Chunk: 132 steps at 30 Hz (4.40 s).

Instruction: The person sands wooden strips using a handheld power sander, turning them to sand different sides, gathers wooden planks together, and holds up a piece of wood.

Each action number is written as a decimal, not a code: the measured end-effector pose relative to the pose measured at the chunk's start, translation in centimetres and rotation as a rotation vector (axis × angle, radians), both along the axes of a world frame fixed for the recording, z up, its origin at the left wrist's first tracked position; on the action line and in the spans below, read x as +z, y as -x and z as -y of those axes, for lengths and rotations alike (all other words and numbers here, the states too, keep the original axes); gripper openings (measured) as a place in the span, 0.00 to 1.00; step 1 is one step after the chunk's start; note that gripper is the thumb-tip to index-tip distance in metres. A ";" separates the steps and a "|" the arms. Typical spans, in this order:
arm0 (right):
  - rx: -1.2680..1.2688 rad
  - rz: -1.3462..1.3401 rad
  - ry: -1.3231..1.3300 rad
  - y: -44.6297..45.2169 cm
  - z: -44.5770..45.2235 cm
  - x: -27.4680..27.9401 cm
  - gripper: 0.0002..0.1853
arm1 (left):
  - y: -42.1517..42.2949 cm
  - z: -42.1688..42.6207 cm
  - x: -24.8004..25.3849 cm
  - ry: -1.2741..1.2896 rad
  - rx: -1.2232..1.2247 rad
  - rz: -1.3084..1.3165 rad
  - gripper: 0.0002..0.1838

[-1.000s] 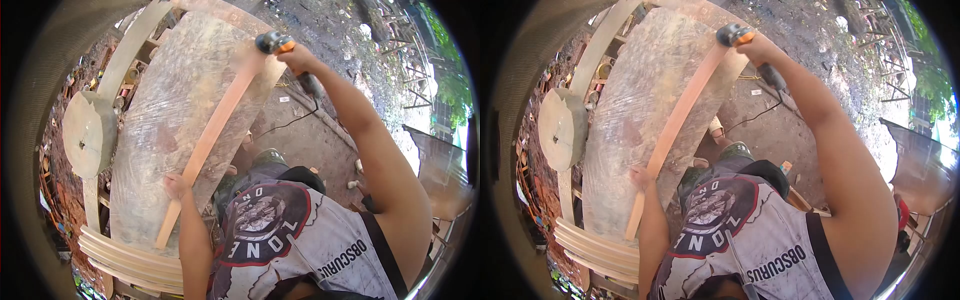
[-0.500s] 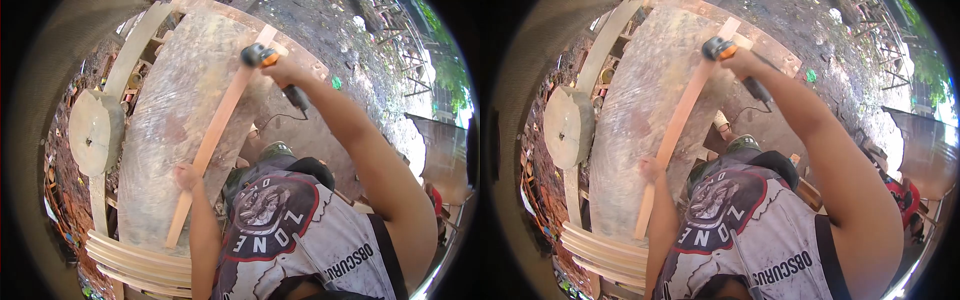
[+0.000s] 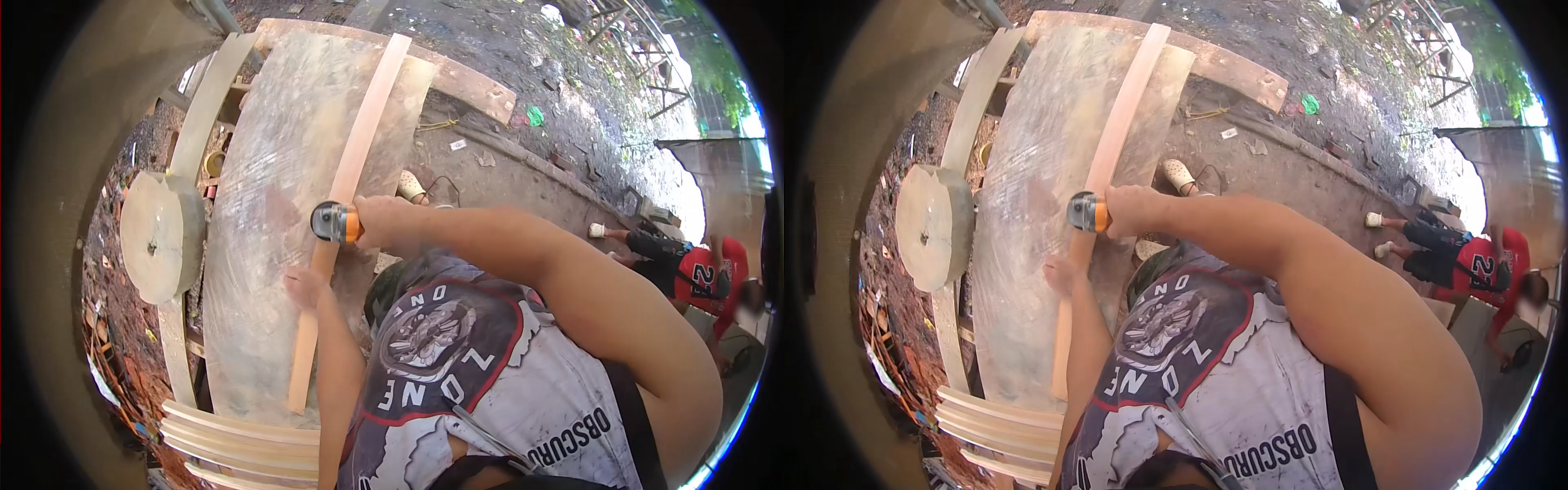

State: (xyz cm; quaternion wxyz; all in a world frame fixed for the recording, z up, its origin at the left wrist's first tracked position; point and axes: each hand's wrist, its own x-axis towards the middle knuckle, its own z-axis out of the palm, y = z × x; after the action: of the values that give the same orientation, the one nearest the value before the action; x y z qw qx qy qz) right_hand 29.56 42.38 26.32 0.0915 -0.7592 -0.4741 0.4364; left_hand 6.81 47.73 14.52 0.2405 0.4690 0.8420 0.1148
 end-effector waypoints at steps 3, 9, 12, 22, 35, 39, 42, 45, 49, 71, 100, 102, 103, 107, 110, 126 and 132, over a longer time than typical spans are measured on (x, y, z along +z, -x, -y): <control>0.062 -0.008 0.010 -2.4 -0.1 0.0 0.30 | -0.4 -0.2 0.0 0.032 -0.026 -0.084 0.35; -0.163 0.015 -0.191 -16.3 -2.7 -3.6 0.22 | -0.4 -0.3 -1.1 0.031 -0.049 -0.137 0.33; -0.253 0.034 -0.101 -26.1 -4.6 -6.0 0.22 | 0.4 -0.2 -2.8 -0.001 -0.043 -0.183 0.32; -0.365 0.104 0.012 -39.1 -10.9 -3.6 0.21 | 1.7 -0.4 -4.1 0.011 -0.034 -0.315 0.31; -0.154 0.099 -0.023 -36.2 -8.9 -3.9 0.24 | 0.6 -0.5 -2.9 0.072 0.001 -0.311 0.31; -0.360 0.033 0.064 -40.0 -10.1 -4.3 0.24 | 0.6 -0.7 -2.7 0.087 -0.016 -0.328 0.30; -0.386 0.046 0.013 -39.8 -11.1 -4.5 0.22 | 0.5 -0.8 -2.2 0.103 -0.012 -0.339 0.30; -0.404 0.096 0.012 -39.6 -10.5 -6.1 0.20 | 0.8 -0.8 -2.8 0.068 -0.024 -0.306 0.30; -0.414 0.046 -0.013 -35.5 -9.4 -5.2 0.21 | 1.2 -0.8 -3.7 0.040 -0.044 -0.323 0.28; 0.526 0.057 0.085 8.3 -0.9 -1.2 0.21 | -3.8 11.3 6.5 0.078 0.428 1.565 0.26; 0.081 -0.280 -0.016 -21.9 -4.0 -3.7 0.43 | -29.4 0.4 3.7 0.185 0.067 1.441 0.32; -0.080 -0.278 -0.018 -25.8 -4.3 -3.7 0.42 | -33.9 -1.4 4.4 0.235 -0.044 1.407 0.33; -0.101 -0.287 -0.028 -27.5 -4.5 -4.0 0.42 | -35.7 -2.6 4.3 0.290 -0.124 1.388 0.33; -0.295 -0.370 -0.069 -34.7 -5.7 -6.9 0.36 | -43.3 -6.5 1.2 0.344 -0.322 1.372 0.32; -0.339 -0.410 -0.134 -38.1 -6.6 -6.1 0.27 | -47.4 -8.8 3.1 0.531 -0.344 1.318 0.33; -0.036 -0.471 -0.015 -19.2 -0.3 -4.8 0.22 | -26.2 2.5 3.3 0.475 -0.097 1.477 0.32; 0.429 -0.369 0.139 -5.0 -0.3 -3.6 0.33 | -11.3 9.7 6.2 0.255 0.287 1.466 0.36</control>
State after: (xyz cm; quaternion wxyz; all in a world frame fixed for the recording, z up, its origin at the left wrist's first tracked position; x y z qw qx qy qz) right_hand 34.61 42.65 22.71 0.0296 -0.5537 -0.5682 0.6080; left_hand 18.12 38.07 20.71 0.7737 0.1271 0.5261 0.3292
